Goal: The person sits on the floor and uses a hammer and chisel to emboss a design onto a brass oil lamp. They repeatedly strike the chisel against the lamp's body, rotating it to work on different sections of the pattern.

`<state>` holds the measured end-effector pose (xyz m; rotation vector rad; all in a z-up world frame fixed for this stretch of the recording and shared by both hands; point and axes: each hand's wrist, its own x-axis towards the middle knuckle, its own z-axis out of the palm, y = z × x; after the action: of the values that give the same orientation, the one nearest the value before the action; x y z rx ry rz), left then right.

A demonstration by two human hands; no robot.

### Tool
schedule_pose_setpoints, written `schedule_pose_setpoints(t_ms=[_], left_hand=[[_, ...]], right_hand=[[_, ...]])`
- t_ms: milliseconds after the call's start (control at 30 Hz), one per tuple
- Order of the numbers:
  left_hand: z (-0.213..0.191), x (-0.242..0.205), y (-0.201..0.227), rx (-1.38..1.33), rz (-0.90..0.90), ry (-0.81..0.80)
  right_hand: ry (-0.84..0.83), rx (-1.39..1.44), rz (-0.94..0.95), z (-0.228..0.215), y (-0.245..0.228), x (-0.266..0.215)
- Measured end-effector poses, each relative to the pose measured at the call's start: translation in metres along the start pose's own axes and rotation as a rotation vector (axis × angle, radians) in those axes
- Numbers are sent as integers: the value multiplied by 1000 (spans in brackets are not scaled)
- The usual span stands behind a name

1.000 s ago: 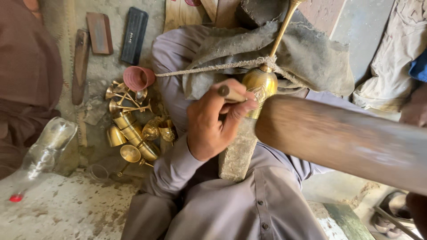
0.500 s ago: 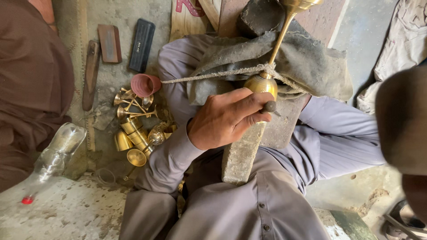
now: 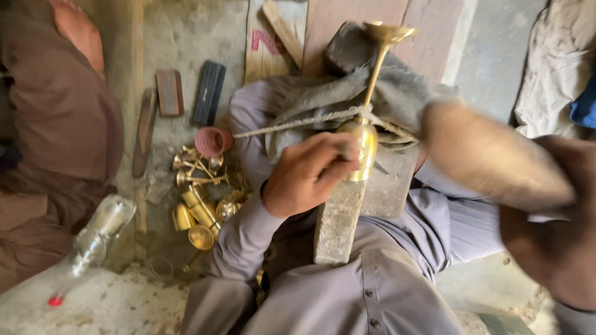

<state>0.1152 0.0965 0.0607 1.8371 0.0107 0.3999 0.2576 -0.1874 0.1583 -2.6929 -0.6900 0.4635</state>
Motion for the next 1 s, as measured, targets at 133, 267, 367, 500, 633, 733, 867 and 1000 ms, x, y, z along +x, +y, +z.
schedule_pose_setpoints(t_ms=[133,267,367,500,633,733,867,1000], left_hand=[[-1,-13,7,-45,-231,172],[10,-26,8,152,-397,151],[15,-32,4,243,-430,95],[6,-29,-12,57,-454,32],[-4,-27,-27,-235,-562,-54],[-2,-28,-24,-159,-496,8],[4,-26,-15,-67,-302,157],[4,-21,-3,70,-430,130]], right_hand=[[1,17,-118,55,-10,9],[-194,851,-41,117,-34,25],[-115,813,71,133,-45,27],[48,761,-64,129,-58,22],[110,690,-113,131,-63,16],[75,654,-22,134,-51,15],[36,739,112,128,-19,4],[47,819,244,115,12,-9]])
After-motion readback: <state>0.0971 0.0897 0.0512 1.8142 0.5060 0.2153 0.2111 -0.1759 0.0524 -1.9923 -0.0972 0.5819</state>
